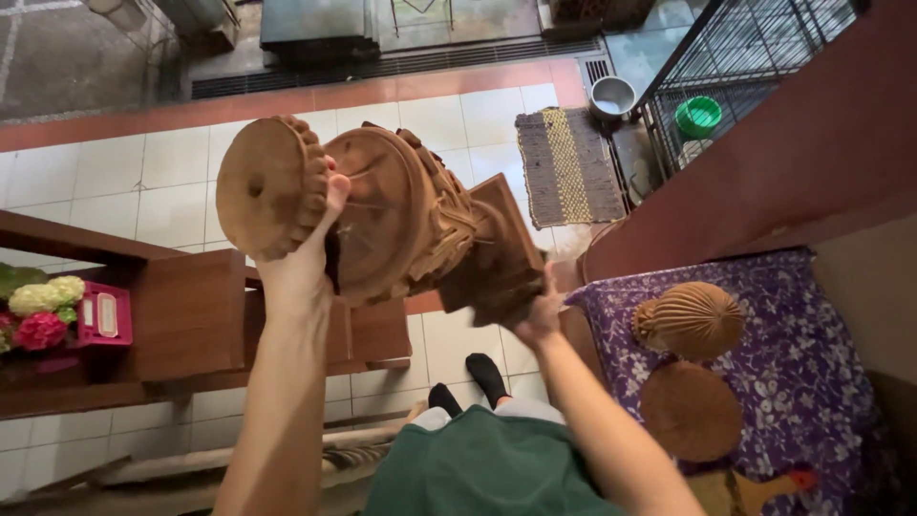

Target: Dusting and cleaning several decorative wooden carvings and sculptures using a cloth, a brush, and a cleaning spray.

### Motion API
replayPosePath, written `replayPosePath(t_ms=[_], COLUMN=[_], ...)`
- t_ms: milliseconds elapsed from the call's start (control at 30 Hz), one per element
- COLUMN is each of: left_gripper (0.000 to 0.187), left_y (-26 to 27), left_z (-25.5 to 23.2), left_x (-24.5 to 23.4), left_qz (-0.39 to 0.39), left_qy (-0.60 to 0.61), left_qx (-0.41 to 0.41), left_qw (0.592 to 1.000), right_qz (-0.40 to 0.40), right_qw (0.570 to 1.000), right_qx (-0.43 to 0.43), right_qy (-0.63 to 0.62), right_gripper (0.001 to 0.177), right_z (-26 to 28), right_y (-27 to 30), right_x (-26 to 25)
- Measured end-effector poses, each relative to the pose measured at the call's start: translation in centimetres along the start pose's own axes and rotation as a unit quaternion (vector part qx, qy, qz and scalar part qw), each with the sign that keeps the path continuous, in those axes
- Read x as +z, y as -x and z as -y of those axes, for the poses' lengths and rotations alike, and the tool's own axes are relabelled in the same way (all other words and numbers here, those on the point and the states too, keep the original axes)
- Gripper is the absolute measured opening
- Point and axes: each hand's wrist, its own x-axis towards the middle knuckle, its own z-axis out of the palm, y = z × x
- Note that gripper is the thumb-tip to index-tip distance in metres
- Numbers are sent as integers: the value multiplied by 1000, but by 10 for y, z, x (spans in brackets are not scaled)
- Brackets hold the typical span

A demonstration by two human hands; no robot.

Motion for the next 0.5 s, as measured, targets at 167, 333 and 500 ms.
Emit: replayPosePath(t_ms=[167, 333, 500], left_gripper=[40, 50, 72], left_y=[8, -4, -9], left_z=[-19, -11, -72], left_x=[-5, -49, -40], left_qz=[24, 125, 351], left_qy=[100, 15, 36], left_qx=[34, 7, 127], left_qw=[994, 992, 927], right_qz=[100, 214, 71], right_qw=[986, 967, 964], right_qx=[-88, -133, -143], right_qy=[-104, 34, 211], right_gripper=[110, 86, 70], right_z=[-13, 12, 55], right_y=[-13, -13, -11], right_x=[20, 39, 59])
